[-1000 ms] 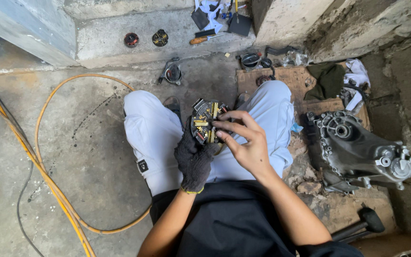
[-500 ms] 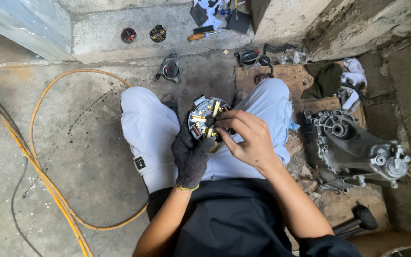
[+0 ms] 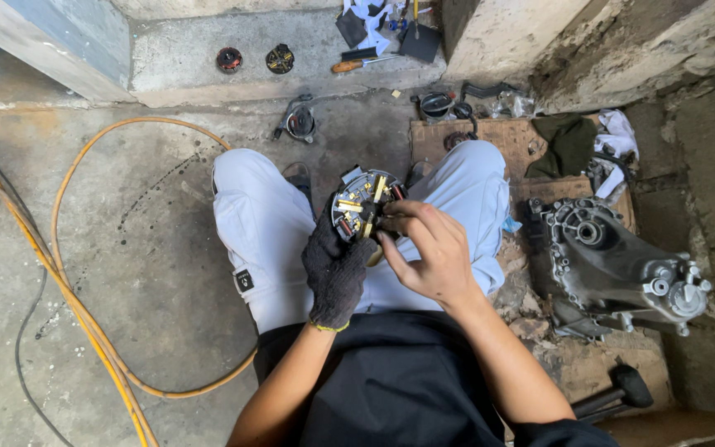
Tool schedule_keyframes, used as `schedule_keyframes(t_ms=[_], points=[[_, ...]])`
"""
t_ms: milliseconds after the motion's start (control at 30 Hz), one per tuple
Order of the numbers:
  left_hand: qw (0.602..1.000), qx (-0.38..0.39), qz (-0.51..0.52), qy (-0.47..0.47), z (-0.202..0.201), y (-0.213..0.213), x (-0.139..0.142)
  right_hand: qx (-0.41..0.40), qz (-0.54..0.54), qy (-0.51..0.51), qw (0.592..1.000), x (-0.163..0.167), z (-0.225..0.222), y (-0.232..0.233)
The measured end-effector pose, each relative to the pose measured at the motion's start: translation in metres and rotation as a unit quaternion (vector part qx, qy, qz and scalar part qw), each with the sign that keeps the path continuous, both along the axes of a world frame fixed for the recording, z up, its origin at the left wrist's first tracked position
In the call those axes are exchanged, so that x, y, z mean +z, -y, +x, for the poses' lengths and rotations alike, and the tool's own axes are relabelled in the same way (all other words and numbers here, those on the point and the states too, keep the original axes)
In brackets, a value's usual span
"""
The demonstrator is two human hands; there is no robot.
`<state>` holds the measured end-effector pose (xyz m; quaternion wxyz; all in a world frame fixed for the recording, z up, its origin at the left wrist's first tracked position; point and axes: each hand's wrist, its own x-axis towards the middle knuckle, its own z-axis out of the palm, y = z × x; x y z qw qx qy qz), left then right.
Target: The person scrubs the surface of a circular mechanical component with a sanding block while seated on a low stool. They then use a small brush to clean the crevices of the same part. The work is performed on the floor of a workshop area.
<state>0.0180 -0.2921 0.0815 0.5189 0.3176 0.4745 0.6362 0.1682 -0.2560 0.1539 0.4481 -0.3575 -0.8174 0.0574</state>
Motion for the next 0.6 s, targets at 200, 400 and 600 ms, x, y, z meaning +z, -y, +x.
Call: schedule_keyframes(t_ms=[200, 400, 600], points=[[0.969, 0.004, 0.145, -0.199, -0.004, -0.004, 0.014, -0.009, -0.161, -0.085, 0.983, 0.001, 0.004, 0.000], [0.982, -0.040, 0.105, -0.150, -0.004, -0.006, 0.024, -0.023, -0.184, 0.036, 0.982, 0.009, 0.006, -0.009], [0.987, -0.014, 0.122, -0.102, 0.002, -0.007, 0.018, -0.030, -0.189, -0.052, 0.980, 0.003, -0.004, -0.011]])
